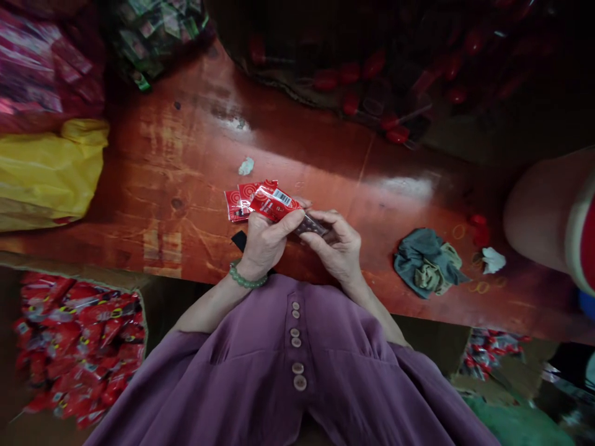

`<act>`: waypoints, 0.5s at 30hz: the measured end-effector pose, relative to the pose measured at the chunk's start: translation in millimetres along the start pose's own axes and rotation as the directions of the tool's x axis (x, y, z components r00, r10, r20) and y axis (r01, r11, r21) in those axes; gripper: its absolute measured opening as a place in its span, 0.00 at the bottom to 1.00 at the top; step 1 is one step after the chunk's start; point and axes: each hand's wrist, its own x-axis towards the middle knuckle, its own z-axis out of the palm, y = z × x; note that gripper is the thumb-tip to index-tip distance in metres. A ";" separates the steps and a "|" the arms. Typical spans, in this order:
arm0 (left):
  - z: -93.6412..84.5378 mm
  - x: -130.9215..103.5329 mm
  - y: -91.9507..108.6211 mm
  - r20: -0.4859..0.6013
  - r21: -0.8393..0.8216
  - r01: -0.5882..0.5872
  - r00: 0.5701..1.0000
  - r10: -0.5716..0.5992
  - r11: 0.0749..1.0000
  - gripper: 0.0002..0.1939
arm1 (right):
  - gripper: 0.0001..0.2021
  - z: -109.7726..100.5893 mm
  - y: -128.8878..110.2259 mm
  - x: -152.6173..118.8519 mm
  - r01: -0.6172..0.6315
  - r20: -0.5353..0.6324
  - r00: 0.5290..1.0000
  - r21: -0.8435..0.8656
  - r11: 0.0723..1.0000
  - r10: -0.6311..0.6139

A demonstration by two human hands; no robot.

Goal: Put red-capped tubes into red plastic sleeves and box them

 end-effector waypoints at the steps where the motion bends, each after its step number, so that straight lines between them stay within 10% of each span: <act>1: 0.3 0.0 1.1 0.016 0.000 0.015 1.000 -0.015 1.000 0.11 | 0.13 0.4 -0.6 0.2 -0.018 -0.007 1.000 0.044 0.999 0.019; 8: -0.6 1.7 8.7 0.165 0.086 0.017 0.986 -0.031 0.996 0.11 | 0.17 3.9 0.3 3.5 -0.407 0.214 0.913 0.405 0.819 0.348; 15: -2.9 0.6 -1.5 0.011 -0.050 0.032 0.999 -0.032 0.998 0.15 | 0.09 8.4 1.9 2.4 -0.030 -0.052 0.998 0.059 0.998 0.034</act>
